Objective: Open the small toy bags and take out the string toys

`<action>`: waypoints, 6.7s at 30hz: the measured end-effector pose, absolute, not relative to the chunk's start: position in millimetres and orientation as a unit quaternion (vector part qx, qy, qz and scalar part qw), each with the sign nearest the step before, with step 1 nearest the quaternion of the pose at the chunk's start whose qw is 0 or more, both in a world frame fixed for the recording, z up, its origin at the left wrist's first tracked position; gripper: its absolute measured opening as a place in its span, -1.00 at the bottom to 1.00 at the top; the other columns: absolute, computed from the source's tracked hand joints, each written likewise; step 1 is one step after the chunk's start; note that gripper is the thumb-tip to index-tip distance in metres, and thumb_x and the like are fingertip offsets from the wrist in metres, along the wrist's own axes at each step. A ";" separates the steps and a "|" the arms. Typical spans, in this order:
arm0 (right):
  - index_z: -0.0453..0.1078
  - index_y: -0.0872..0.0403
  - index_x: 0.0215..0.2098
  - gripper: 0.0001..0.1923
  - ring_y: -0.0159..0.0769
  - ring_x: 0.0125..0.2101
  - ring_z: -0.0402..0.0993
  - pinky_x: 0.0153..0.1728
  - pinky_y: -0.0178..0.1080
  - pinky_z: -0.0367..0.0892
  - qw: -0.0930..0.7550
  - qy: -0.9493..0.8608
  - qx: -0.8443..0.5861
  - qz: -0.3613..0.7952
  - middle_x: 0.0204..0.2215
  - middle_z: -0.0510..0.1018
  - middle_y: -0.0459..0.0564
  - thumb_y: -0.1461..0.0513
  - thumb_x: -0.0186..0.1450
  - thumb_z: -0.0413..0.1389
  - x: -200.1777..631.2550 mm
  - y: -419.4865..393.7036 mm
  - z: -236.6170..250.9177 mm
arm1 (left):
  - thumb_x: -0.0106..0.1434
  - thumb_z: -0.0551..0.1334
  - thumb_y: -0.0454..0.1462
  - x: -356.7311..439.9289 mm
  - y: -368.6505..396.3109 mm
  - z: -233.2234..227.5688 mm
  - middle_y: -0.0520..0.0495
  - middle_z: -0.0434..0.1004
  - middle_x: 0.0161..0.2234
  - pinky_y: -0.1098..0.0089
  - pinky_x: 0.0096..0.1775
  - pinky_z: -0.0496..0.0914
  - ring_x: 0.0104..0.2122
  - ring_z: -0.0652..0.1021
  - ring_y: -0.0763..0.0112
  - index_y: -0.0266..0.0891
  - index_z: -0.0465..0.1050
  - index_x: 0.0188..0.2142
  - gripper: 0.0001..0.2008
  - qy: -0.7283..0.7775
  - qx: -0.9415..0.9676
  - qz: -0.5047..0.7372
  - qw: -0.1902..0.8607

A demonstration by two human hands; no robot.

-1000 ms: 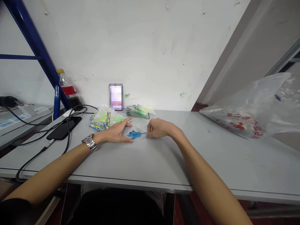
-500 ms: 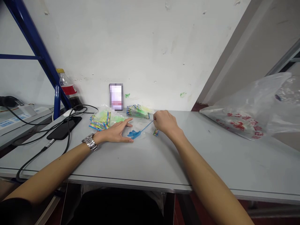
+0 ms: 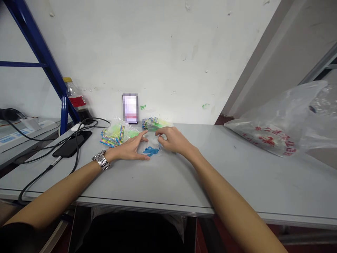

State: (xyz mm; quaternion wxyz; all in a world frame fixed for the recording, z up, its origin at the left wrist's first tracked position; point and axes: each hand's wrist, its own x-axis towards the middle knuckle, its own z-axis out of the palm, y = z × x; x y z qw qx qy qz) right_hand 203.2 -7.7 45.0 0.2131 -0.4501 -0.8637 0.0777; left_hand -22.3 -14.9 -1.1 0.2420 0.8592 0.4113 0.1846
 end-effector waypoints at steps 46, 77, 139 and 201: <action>0.33 0.08 -0.48 -0.94 -0.25 -0.38 0.42 -0.38 -0.27 0.23 0.071 -0.855 -0.484 0.171 -0.41 0.55 0.03 0.33 0.14 0.06 202.8 0.6 33.3 | 0.00 0.33 0.15 -21.5 -14.8 -2.6 -0.40 0.17 0.23 0.00 0.14 0.22 0.20 0.30 -0.13 -0.22 -0.18 0.36 0.10 0.393 0.862 0.222 0.229; 0.27 0.08 -0.41 -0.76 -0.37 -0.48 0.58 -0.47 -0.38 0.39 0.470 -0.533 -0.400 0.579 -0.59 0.45 -0.16 0.29 0.13 0.29 189.3 -3.1 31.9 | 0.22 0.30 -0.12 -8.4 -1.1 -2.5 0.02 0.47 -0.56 0.46 -0.44 0.41 -0.55 0.53 0.47 -0.31 0.39 -0.32 -0.73 0.357 0.597 0.518 0.498; 0.32 0.10 -0.60 -0.62 -0.40 -0.50 0.41 -0.39 -0.25 0.37 0.508 -0.617 -0.391 0.457 -0.56 0.45 -0.13 0.18 -0.22 0.43 182.0 -7.3 28.5 | -0.07 0.13 -0.45 -12.5 -0.1 1.1 0.04 0.40 -0.55 0.49 -0.39 0.27 -0.49 0.40 0.54 -0.29 0.38 -0.61 -0.89 0.325 0.585 0.589 0.453; 0.41 0.12 -0.48 -0.65 -0.36 -0.54 0.39 -0.44 -0.22 0.30 0.437 -0.628 -0.393 0.510 -0.60 0.53 -0.03 0.06 -0.04 0.36 182.0 -9.0 24.8 | 0.08 0.35 -0.03 -10.6 -4.4 -0.8 0.03 0.46 -0.54 0.45 -0.44 0.33 -0.56 0.45 0.52 -0.28 0.33 -0.42 -0.63 0.377 0.658 0.479 0.443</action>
